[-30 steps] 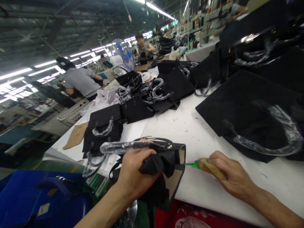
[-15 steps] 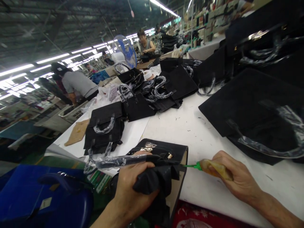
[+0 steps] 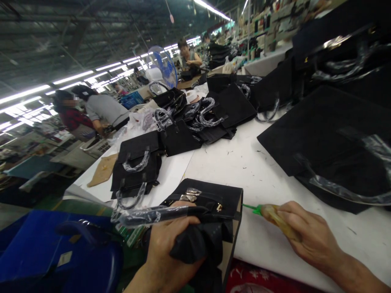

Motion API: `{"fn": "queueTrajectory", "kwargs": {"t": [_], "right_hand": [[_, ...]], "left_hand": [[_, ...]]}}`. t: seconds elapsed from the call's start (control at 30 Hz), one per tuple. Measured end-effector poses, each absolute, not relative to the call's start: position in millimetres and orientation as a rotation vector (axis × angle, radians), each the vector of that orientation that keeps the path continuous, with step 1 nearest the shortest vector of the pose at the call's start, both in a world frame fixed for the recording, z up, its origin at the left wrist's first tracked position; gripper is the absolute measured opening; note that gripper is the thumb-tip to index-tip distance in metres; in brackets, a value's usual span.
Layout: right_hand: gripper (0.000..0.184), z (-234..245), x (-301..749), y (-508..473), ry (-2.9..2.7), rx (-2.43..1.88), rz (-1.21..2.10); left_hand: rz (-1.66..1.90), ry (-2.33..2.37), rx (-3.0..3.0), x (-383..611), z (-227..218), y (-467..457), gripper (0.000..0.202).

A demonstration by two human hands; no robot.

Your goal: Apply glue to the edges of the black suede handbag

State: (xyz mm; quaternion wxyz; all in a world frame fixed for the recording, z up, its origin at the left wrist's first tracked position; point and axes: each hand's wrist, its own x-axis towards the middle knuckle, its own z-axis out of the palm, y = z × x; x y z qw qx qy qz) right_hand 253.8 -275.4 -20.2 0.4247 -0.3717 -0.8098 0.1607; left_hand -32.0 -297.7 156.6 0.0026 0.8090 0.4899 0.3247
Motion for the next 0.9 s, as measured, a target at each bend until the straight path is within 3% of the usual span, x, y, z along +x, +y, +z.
{"fn": "queueTrajectory", "kwargs": {"t": [0.13, 0.3, 0.43, 0.9], "right_hand": [[0.015, -17.9, 252.7, -273.6, -2.042, -0.88, 0.554], [0.012, -14.1, 252.5, -270.5, -1.98, -0.944, 0.44], [0.013, -15.6, 252.3, -272.5, -1.97, -0.917, 0.644], [0.018, -9.2, 249.6, -273.2, -1.937, -1.03, 0.578]], "left_hand": [[1.026, 1.546, 2.557, -32.8, 154.2, -298.3, 0.011], [1.074, 1.553, 2.504, -37.8, 142.8, -301.6, 0.011], [1.085, 1.546, 2.487, -40.3, 140.5, -304.8, 0.01], [1.13, 1.534, 2.462, -40.7, 135.5, -309.2, 0.01]]}}
